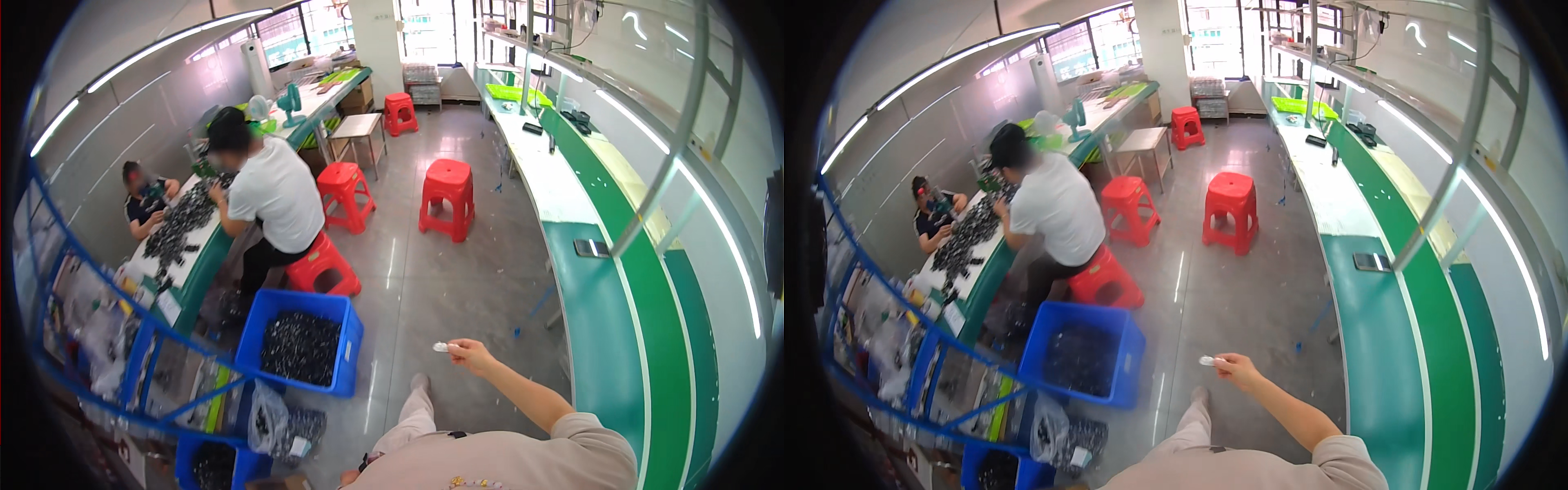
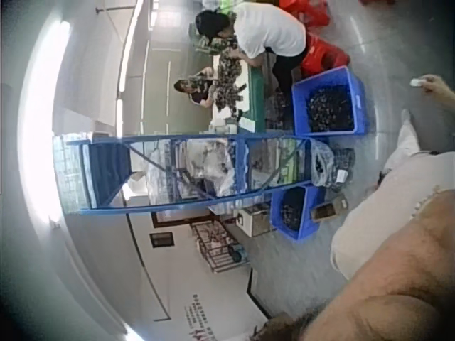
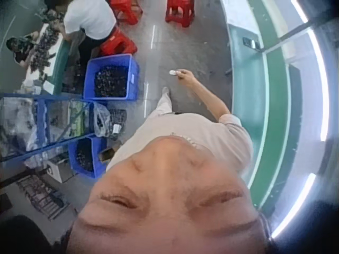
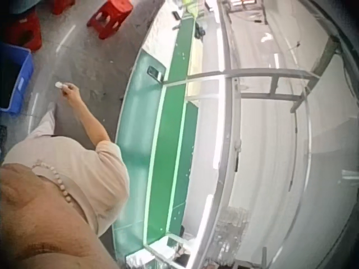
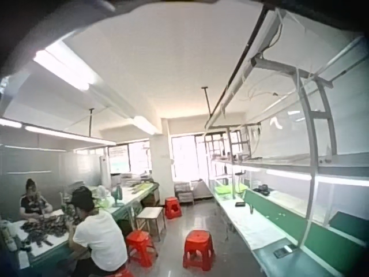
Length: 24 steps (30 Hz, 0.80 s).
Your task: The person uses a hot glue gun to apply adhesive to small white and red electronic components on a green workbench. They then attach black plastic parts to the glued components and place the assembled units into a clear plastic tray. The person also handles a green tray of similar components and continues assembling units by hand.
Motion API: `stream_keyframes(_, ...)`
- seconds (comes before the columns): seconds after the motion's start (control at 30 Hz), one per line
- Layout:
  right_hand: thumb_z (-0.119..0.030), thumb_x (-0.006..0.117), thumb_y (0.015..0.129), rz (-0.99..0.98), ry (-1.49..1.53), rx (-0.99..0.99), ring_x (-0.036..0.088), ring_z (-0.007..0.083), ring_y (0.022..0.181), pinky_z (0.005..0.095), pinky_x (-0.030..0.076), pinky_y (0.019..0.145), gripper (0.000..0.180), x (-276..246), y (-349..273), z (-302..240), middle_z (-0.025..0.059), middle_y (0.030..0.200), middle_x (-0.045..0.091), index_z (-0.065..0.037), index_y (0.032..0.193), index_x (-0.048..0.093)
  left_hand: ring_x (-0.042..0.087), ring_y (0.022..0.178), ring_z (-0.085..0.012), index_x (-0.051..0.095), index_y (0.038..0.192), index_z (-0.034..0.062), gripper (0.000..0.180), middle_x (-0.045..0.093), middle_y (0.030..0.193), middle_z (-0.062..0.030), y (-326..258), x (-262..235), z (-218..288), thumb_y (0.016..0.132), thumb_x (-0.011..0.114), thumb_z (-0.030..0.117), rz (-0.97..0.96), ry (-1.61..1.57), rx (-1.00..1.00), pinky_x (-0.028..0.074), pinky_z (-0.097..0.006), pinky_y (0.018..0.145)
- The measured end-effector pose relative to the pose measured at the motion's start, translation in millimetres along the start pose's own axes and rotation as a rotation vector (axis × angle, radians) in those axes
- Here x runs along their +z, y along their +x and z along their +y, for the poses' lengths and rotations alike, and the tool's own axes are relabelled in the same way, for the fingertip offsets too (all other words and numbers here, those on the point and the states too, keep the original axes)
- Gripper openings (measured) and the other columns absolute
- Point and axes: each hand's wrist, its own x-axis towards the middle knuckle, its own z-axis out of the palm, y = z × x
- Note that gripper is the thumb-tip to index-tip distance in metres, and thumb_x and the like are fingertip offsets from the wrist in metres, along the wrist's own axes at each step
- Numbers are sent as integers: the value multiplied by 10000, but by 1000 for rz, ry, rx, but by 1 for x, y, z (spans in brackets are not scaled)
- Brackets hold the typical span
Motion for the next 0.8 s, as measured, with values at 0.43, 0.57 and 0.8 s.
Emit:
stream_keyframes(0.43, -91, 554, 867, 1225, 479, 519, 591, 232, 688, 382, 506, 637, 143, -286, 53, 99, 101, 812, 589, -31, 992, 587, 609, 580, -223, 658, 644, 46, 219, 633, 620, -110, 335, -116, 548, 739, 582, 229, 210, 201, 606, 466, -344, 583)
stream_keyframes(0.57, -133, 555, 847, 1090, 431, 461, 586, 212, 658, 346, 493, 564, 107, -293, 253, 55, 89, 778, 584, -50, 900, 598, 572, 606, -102, 675, 841, 16, 141, 624, 680, -30, 394, -130, 723, 818, 633, 149, 79, -278, 469, 447, -241, 548)
stream_keyframes(0.8, -113, 607, 799, 697, -76, 23, 550, 138, 548, 247, 448, 456, 91, -256, 730, -316, 45, 660, 560, -37, 848, 611, 543, 572, -82, 639, 957, 27, 188, 610, 699, -7, 461, -129, 895, 832, 652, 166, -135, -153, 315, 435, -231, 499)
